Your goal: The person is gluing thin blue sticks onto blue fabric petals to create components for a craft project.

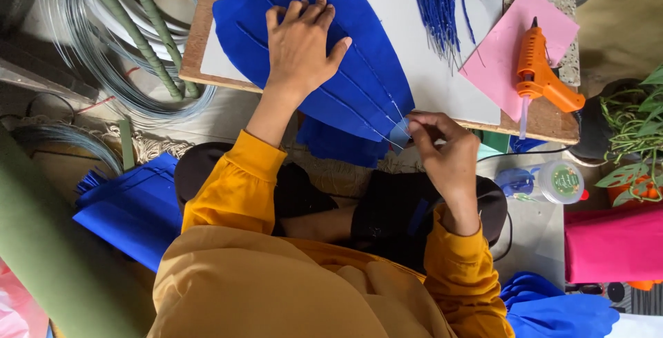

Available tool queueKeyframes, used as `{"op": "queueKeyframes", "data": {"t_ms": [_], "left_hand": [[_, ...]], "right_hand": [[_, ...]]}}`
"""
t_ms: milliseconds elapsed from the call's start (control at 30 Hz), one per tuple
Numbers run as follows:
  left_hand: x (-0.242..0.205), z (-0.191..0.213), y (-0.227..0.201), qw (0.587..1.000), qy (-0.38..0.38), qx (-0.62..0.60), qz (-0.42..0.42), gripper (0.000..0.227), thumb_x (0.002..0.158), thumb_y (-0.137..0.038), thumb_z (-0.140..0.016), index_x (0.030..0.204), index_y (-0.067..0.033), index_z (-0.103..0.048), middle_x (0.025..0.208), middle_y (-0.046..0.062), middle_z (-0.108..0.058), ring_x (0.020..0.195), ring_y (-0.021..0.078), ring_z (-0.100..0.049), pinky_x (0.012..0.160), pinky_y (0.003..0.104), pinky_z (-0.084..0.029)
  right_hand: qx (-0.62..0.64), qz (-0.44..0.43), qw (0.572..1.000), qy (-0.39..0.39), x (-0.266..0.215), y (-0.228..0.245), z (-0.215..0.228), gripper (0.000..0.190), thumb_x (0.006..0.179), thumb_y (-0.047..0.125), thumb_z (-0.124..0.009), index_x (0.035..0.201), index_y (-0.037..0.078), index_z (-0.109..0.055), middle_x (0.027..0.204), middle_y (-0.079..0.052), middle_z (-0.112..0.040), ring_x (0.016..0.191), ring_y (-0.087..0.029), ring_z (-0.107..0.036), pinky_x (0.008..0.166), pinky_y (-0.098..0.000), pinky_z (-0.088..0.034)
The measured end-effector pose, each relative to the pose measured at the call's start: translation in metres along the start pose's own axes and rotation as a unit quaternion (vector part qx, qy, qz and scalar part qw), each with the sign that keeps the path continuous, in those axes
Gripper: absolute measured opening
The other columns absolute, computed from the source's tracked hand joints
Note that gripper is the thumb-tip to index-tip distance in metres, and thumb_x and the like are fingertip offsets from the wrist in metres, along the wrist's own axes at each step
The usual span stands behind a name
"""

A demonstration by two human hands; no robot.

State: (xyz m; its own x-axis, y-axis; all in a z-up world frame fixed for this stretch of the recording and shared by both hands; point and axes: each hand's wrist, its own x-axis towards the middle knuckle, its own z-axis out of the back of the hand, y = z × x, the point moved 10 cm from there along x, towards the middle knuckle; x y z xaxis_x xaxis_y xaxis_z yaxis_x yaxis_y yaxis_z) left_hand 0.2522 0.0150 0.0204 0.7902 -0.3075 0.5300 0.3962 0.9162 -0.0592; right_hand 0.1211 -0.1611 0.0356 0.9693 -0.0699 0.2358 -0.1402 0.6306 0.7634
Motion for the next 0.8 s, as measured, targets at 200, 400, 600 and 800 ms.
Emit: {"op": "queueKeyframes", "data": {"t_ms": [200, 400, 600, 800], "left_hand": [[0.002, 0.001, 0.0, 1.0, -0.003, 0.009, 0.012, 0.049, 0.083, -0.051, -0.053, 0.109, -0.0098, -0.062, 0.115, 0.004, -0.059, 0.101, 0.025, -0.049, 0.081, 0.044, -0.03], [0.005, -0.001, 0.0, 0.999, 0.01, 0.011, 0.043, 0.049, 0.083, -0.053, -0.05, 0.106, -0.0117, -0.064, 0.116, 0.004, -0.058, 0.101, 0.0255, -0.05, 0.083, 0.047, -0.028], [0.003, 0.002, -0.001, 0.999, -0.008, 0.012, 0.05, 0.052, 0.081, -0.058, -0.051, 0.101, -0.0116, -0.065, 0.113, 0.005, -0.06, 0.103, 0.0257, -0.049, 0.086, 0.05, -0.026], [0.003, 0.0, -0.002, 0.999, -0.002, 0.019, 0.049, 0.06, 0.081, -0.065, -0.046, 0.103, -0.0122, -0.065, 0.114, 0.005, -0.058, 0.103, 0.0267, -0.048, 0.085, 0.05, -0.025]], "right_hand": [[-0.005, -0.012, 1.0, -0.014, 0.004, -0.011, -0.005, 0.01, 0.08, 0.006, -0.068, 0.09, 0.006, -0.065, 0.073, -0.001, -0.065, 0.059, -0.005, -0.056, 0.057, -0.0171, -0.045], [-0.044, -0.002, 0.998, -0.042, 0.001, -0.01, 0.001, 0.008, 0.081, 0.006, -0.067, 0.088, 0.008, -0.067, 0.069, 0.001, -0.064, 0.053, -0.003, -0.05, 0.052, -0.0164, -0.041], [-0.027, 0.032, 0.998, -0.047, -0.004, -0.002, 0.002, 0.008, 0.08, -0.001, -0.066, 0.084, 0.007, -0.066, 0.091, -0.003, -0.067, 0.05, -0.006, -0.044, 0.049, -0.0176, -0.04], [-0.034, 0.08, 0.994, -0.072, -0.01, -0.002, 0.005, 0.008, 0.081, -0.002, -0.066, 0.084, 0.005, -0.066, 0.086, -0.006, -0.066, 0.052, -0.008, -0.045, 0.049, -0.0197, -0.039]]}}
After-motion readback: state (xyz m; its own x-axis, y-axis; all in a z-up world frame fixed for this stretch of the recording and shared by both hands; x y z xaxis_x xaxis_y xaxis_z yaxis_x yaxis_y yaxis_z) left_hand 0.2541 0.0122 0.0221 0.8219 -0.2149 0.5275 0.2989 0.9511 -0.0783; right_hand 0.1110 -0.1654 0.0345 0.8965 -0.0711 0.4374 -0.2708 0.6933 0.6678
